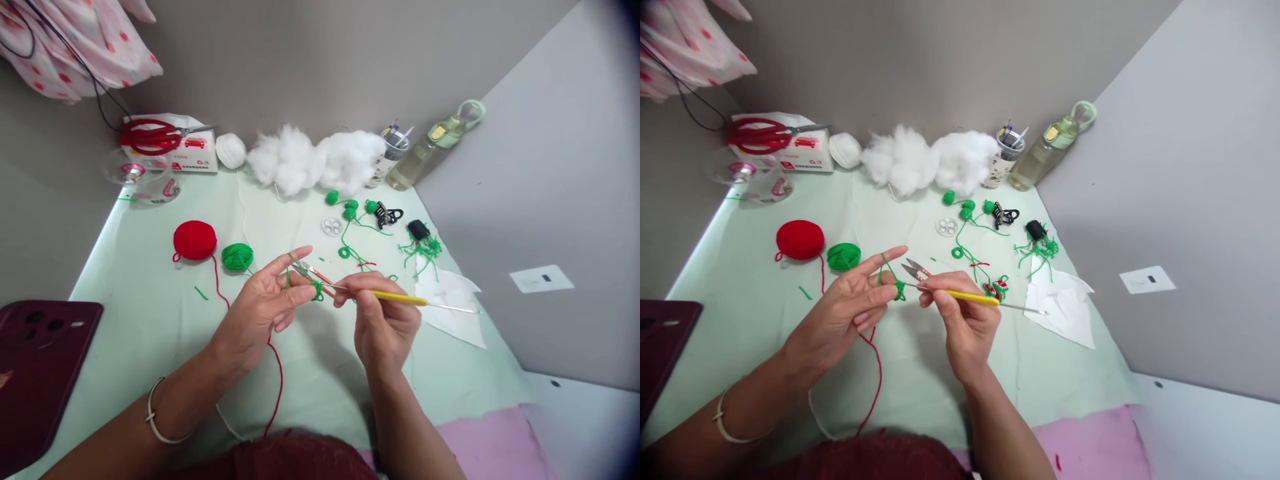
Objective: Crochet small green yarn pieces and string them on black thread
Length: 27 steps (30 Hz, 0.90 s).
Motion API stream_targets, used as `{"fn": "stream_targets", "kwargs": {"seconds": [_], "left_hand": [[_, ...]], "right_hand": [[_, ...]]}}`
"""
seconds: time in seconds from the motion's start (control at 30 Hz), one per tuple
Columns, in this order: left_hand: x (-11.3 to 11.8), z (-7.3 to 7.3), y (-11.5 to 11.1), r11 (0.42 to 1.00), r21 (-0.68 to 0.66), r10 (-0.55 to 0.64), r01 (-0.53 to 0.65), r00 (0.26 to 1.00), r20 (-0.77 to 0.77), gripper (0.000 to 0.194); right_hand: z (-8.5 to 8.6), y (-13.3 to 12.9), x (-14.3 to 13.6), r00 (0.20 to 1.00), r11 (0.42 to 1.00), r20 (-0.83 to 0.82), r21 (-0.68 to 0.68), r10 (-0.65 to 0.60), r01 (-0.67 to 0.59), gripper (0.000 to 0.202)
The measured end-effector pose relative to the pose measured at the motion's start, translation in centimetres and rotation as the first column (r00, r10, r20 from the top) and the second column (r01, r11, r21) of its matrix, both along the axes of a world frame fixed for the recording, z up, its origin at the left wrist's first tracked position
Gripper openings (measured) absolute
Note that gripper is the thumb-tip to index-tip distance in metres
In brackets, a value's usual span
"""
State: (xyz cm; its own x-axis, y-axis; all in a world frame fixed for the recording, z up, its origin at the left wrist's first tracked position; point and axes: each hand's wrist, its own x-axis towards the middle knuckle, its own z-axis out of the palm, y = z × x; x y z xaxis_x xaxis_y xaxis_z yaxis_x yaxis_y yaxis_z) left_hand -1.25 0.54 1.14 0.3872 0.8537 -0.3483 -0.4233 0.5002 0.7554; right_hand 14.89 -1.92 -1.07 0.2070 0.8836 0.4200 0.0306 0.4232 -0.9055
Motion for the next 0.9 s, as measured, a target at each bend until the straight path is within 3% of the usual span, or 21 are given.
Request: {"fn": "stream_targets", "kwargs": {"seconds": [0.2,0.3,0.4,0.47,0.53,0.6,0.67,0.77,0.83,0.9], "left_hand": [[-0.2,0.0,0.1,1.000,0.009,-0.012,0.012,1.000,-0.019,0.058],[0.1,-0.2,-0.2,0.998,0.063,0.027,-0.023,0.998,-0.061,0.057],[0.7,-0.5,-0.8,0.987,0.130,0.110,-0.094,0.986,-0.124,0.062],[1.0,-0.7,-1.1,0.990,0.106,0.101,-0.090,0.989,-0.108,0.065],[1.0,-0.8,-1.2,1.000,0.015,0.013,-0.013,1.000,-0.015,0.060],[0.8,-1.0,-0.9,0.995,-0.073,-0.059,0.067,0.993,0.106,0.048],[0.4,-1.0,-0.4,0.991,-0.109,-0.060,0.080,0.982,0.177,0.036],[0.3,-1.0,-0.2,0.998,-0.058,0.003,0.004,0.994,0.109,0.033],[0.6,-0.9,-0.5,0.998,0.018,0.056,-0.056,0.998,0.017,0.041],[0.9,-0.9,-0.9,0.994,0.070,0.087,-0.085,0.996,-0.022,0.051]], "right_hand": [[0.6,0.5,0.4,0.972,0.983,-0.216,-0.131,0.095,-0.125,0.013],[0.6,0.4,0.1,0.968,0.964,-0.202,-0.188,0.147,-0.186,0.016],[0.2,-0.4,-0.6,0.989,0.997,0.146,-0.070,0.034,-0.024,0.018],[-0.2,-0.9,-0.9,0.903,0.988,0.410,0.127,-0.131,0.086,0.025],[-0.4,-1.2,-1.0,0.840,0.961,0.493,0.257,-0.225,0.107,0.030],[-0.2,-0.9,-0.6,0.879,0.967,0.431,0.226,-0.205,0.115,0.028],[0.2,-0.4,0.0,0.955,0.986,0.256,0.107,-0.152,0.128,0.022],[0.7,0.2,0.4,0.999,0.999,0.005,-0.027,-0.036,0.036,0.021],[0.5,0.1,0.2,0.998,0.998,0.064,-0.053,0.028,-0.025,0.021],[0.2,-0.3,-0.4,0.959,1.000,0.284,0.027,-0.021,0.014,0.024]]}}
